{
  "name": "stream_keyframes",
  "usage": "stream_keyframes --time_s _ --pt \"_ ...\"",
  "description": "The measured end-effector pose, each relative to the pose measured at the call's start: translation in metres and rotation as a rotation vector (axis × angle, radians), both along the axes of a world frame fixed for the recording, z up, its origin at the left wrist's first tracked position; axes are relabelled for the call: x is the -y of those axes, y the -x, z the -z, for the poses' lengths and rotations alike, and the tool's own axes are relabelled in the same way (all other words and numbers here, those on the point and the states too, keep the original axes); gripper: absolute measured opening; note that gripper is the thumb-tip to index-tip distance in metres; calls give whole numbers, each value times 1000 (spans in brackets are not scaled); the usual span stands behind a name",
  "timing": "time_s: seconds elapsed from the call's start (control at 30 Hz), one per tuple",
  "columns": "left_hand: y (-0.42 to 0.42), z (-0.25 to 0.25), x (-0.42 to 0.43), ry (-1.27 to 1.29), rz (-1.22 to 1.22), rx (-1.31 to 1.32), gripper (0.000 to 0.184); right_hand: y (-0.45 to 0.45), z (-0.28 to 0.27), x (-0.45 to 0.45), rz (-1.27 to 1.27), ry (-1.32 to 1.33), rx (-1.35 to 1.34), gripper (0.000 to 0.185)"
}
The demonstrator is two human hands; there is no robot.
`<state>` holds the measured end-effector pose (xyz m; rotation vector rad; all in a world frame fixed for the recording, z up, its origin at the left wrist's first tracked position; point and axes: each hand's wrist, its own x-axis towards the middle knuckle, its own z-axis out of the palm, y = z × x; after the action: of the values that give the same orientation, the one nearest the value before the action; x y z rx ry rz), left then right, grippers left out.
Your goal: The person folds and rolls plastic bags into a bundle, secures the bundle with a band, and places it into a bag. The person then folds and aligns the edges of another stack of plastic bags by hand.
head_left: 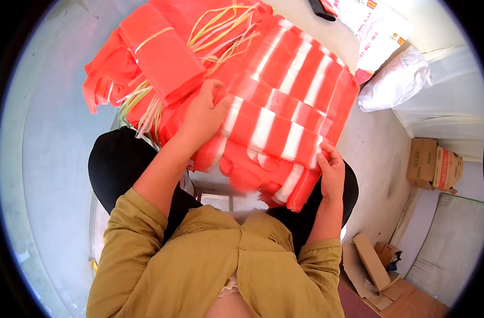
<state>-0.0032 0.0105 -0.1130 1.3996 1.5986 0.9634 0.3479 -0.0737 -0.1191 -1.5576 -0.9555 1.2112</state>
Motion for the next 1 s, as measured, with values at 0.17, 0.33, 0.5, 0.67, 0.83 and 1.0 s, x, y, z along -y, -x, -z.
stream_keyframes --time_s 0.17,0.33,0.5,0.67,0.83,1.0 --pt "15 -18 5 125 138 -41 59 7 -2 -1 19 -16 -30 37" --pt "24 -18 16 10 266 -66 59 15 -8 -2 35 -10 -37 39" --pt "23 -17 18 62 246 20 48 16 -6 -2 48 -7 9 39" --pt "14 -19 20 27 194 -73 43 16 -6 -2 66 5 19 38" --pt "13 -16 21 26 198 -126 42 16 -3 -2 23 -8 46 41" --pt "11 -15 21 21 192 -119 41 19 -1 1 -46 -82 108 46"
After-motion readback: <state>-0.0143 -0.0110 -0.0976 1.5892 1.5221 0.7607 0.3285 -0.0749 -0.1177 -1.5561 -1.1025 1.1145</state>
